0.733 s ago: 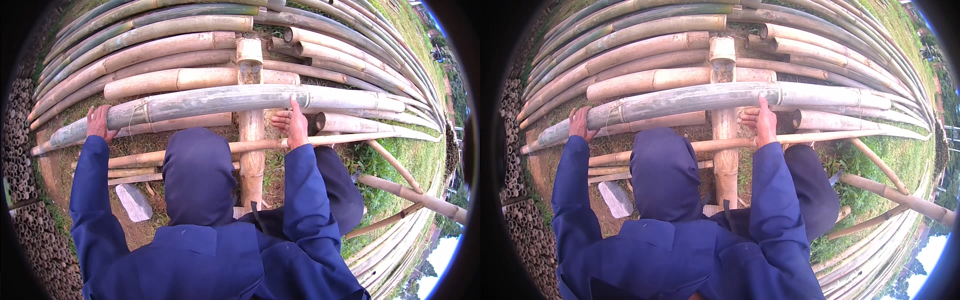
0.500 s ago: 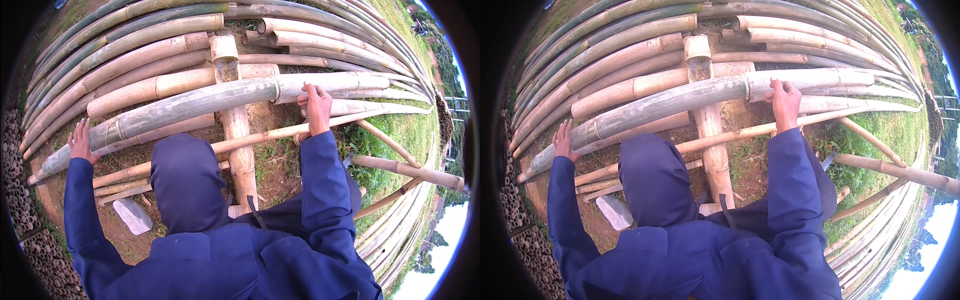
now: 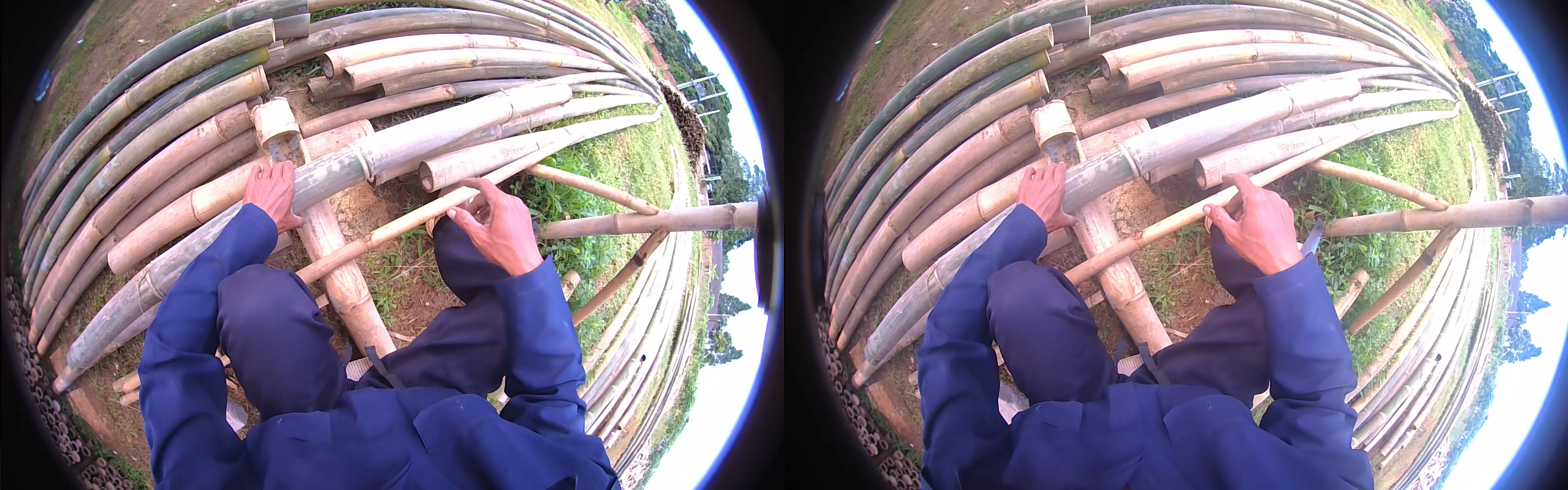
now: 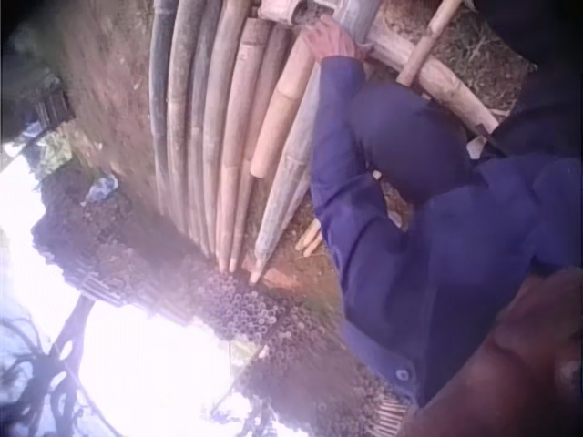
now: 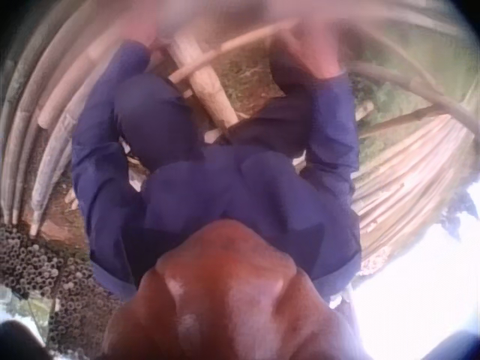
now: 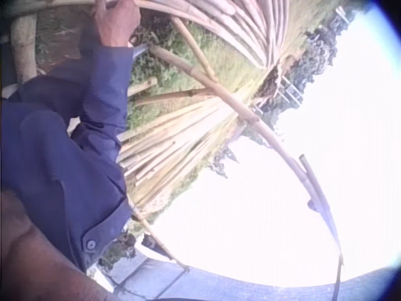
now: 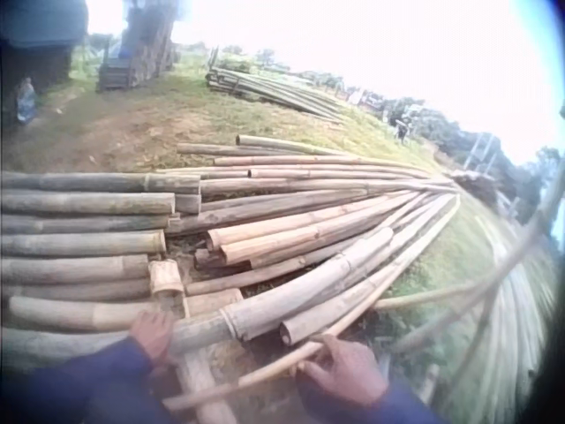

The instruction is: The person uses a hand saw to cut bamboo poles into shorter sections. They repeatedly position a pole on a wooden support, saw through it, and then move the cut pieces aside to make room for the next cut.

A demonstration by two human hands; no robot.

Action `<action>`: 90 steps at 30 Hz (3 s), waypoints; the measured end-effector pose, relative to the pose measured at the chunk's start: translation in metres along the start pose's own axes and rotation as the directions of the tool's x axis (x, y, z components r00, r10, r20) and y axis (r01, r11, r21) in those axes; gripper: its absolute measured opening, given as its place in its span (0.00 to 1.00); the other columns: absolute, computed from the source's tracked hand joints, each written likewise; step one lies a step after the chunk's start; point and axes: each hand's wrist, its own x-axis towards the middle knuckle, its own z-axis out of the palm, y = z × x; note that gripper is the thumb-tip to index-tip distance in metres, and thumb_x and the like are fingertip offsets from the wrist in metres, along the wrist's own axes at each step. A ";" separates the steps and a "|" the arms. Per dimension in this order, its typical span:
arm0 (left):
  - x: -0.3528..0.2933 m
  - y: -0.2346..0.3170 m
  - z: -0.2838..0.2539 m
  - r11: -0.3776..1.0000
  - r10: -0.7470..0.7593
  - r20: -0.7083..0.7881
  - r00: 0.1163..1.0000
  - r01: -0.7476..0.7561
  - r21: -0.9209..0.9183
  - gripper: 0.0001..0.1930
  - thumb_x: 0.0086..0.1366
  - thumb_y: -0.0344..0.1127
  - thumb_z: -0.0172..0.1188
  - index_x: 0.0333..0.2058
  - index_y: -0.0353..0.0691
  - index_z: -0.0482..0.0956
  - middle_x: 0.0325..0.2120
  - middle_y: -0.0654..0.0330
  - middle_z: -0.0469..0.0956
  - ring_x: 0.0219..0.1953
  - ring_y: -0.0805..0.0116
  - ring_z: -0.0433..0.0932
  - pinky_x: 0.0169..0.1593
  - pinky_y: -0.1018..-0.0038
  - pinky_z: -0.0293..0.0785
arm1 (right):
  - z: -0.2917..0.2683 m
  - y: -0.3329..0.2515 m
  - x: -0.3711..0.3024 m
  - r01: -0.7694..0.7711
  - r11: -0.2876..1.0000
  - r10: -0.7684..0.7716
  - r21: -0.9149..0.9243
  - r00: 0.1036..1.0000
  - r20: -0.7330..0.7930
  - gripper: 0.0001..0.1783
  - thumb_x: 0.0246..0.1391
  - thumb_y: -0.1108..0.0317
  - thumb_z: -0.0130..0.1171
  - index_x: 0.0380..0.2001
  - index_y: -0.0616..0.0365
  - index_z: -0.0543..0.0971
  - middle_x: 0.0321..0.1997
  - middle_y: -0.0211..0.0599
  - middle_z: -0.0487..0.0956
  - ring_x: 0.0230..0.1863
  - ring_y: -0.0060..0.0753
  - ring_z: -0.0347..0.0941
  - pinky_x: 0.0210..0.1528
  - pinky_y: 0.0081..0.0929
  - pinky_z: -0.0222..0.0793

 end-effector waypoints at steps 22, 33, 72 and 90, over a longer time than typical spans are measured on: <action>-0.293 -0.231 0.006 0.897 -0.383 0.244 0.891 0.296 0.328 0.43 0.46 0.41 0.77 0.62 0.47 0.65 0.55 0.61 0.76 0.61 0.62 0.73 0.72 0.52 0.54 | 0.024 -0.029 -0.006 0.272 0.955 -0.287 0.123 0.950 0.125 0.29 0.55 0.70 0.70 0.60 0.54 0.76 0.29 0.37 0.83 0.31 0.33 0.81 0.38 0.31 0.75; -0.419 -0.226 0.159 -0.411 -0.837 0.076 -0.542 0.531 -0.741 0.40 0.54 0.50 0.72 0.59 0.31 0.70 0.55 0.40 0.75 0.58 0.42 0.74 0.65 0.55 0.67 | 0.041 -0.036 0.019 0.332 0.940 -0.340 0.078 0.903 0.262 0.29 0.56 0.67 0.69 0.61 0.57 0.75 0.34 0.38 0.83 0.34 0.32 0.80 0.39 0.31 0.75; -0.342 -0.204 0.133 -0.594 -0.720 0.683 -0.122 -0.401 -0.698 0.30 0.53 0.52 0.72 0.49 0.36 0.82 0.41 0.54 0.85 0.39 0.60 0.84 0.49 0.62 0.81 | 0.008 0.319 0.129 -0.423 0.840 0.452 0.341 0.892 -0.009 0.26 0.56 0.53 0.69 0.47 0.67 0.84 0.39 0.39 0.82 0.37 0.31 0.73 0.40 0.32 0.70; -0.394 -0.291 0.159 0.164 -0.986 -0.167 0.011 0.272 -0.948 0.37 0.57 0.39 0.74 0.61 0.32 0.69 0.51 0.48 0.79 0.56 0.62 0.77 0.61 0.66 0.71 | 0.157 0.023 0.262 -0.396 0.887 0.372 0.237 0.918 0.140 0.24 0.49 0.58 0.75 0.38 0.72 0.86 0.35 0.48 0.85 0.37 0.35 0.79 0.43 0.33 0.72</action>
